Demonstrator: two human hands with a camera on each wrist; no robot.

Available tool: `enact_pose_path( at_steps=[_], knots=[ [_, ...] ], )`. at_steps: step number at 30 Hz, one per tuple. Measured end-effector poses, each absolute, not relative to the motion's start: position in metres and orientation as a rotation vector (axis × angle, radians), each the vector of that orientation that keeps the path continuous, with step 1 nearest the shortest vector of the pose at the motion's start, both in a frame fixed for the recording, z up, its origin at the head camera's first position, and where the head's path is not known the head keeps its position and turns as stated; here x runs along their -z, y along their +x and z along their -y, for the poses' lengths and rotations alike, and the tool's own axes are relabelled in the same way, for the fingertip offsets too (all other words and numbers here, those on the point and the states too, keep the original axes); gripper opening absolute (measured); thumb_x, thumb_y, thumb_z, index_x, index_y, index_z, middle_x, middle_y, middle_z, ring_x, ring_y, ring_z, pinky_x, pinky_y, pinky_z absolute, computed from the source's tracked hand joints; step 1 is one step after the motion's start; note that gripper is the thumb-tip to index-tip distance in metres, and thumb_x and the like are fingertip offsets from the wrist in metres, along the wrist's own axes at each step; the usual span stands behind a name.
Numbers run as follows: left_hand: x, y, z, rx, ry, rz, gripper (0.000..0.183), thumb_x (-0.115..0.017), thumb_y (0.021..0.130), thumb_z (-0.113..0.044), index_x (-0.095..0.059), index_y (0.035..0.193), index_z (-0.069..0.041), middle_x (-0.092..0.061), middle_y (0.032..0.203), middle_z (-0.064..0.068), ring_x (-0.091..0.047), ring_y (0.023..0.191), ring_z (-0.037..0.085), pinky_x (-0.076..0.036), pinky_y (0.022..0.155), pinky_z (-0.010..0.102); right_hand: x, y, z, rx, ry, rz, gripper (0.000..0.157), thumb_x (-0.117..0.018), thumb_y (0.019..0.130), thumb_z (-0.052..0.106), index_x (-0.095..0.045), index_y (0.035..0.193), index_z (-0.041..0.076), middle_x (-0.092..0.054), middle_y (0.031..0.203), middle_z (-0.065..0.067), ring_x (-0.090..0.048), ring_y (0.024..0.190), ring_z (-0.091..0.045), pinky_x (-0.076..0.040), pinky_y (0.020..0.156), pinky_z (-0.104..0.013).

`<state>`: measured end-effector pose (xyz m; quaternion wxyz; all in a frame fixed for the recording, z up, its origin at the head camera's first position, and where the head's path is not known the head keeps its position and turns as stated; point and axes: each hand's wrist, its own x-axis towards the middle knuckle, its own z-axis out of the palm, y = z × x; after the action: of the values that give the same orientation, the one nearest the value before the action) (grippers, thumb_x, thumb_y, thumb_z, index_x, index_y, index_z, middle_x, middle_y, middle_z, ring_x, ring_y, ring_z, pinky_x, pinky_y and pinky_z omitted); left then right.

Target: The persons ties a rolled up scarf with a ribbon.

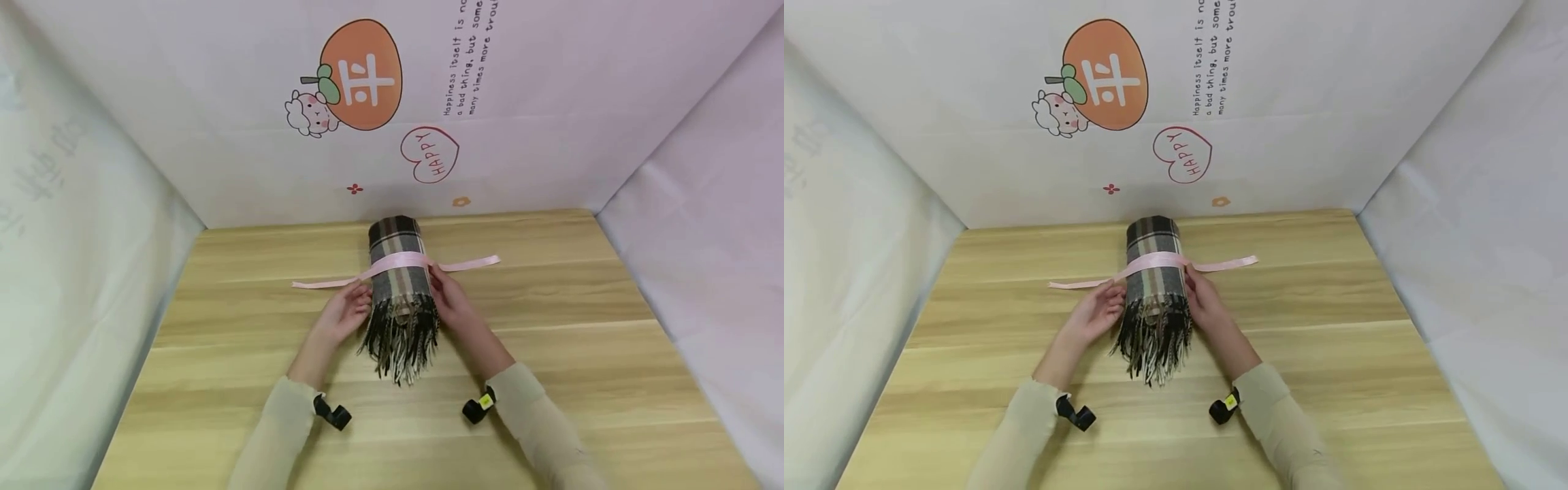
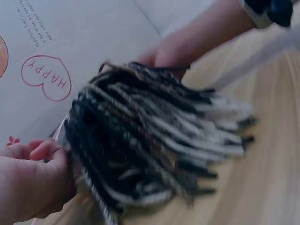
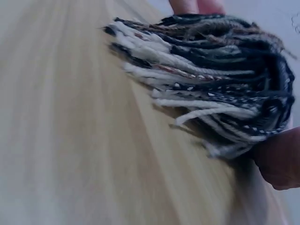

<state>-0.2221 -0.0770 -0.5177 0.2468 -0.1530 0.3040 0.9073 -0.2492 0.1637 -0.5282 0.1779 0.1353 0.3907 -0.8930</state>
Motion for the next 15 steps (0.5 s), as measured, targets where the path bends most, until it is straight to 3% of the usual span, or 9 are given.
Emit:
enact_pose_path(
  at_steps=[5,9,11,15],
  knots=[
    [0.523,-0.234,0.061,-2.670,-0.550,-0.634,0.025,-0.045,0.107,-0.017,-0.048,0.084,-0.008,-0.042,0.071,-0.003,-0.028,0.048,0.002,-0.019,0.045,0.011,0.567,-0.273,-0.154,2.595,0.256,-1.330,0.039,-0.044,0.105,0.040,-0.054,0.134,0.016,-0.063,0.125,0.007,-0.054,0.117,-0.004,-0.041,0.106,-0.020],
    [0.526,-0.238,0.054,-2.742,-0.530,-0.712,0.027,-0.045,0.107,-0.016,-0.049,0.081,-0.011,-0.038,0.065,-0.005,-0.023,0.044,0.003,-0.013,0.045,0.013,0.600,-0.295,-0.156,2.707,0.039,-1.296,0.052,-0.058,0.100,0.039,-0.052,0.145,0.013,-0.058,0.136,0.004,-0.051,0.119,-0.004,-0.040,0.104,-0.020],
    [0.527,-0.241,0.052,-2.767,-0.509,-0.854,0.027,-0.046,0.106,-0.016,-0.048,0.080,-0.011,-0.037,0.064,-0.006,-0.023,0.045,0.002,-0.014,0.044,0.013,0.592,-0.294,-0.153,2.724,0.071,-1.334,0.045,-0.058,0.101,0.035,-0.056,0.141,0.016,-0.061,0.134,0.005,-0.054,0.116,-0.005,-0.043,0.101,-0.021],
    [0.526,-0.249,0.046,-2.810,-0.523,-1.194,0.026,-0.053,0.103,-0.012,-0.046,0.078,-0.011,-0.040,0.063,-0.005,-0.030,0.050,0.002,-0.020,0.045,0.013,0.554,-0.281,-0.144,2.686,0.215,-1.544,0.025,-0.056,0.102,0.029,-0.074,0.114,0.016,-0.065,0.133,0.008,-0.057,0.115,-0.005,-0.047,0.093,-0.018]
  ],
)
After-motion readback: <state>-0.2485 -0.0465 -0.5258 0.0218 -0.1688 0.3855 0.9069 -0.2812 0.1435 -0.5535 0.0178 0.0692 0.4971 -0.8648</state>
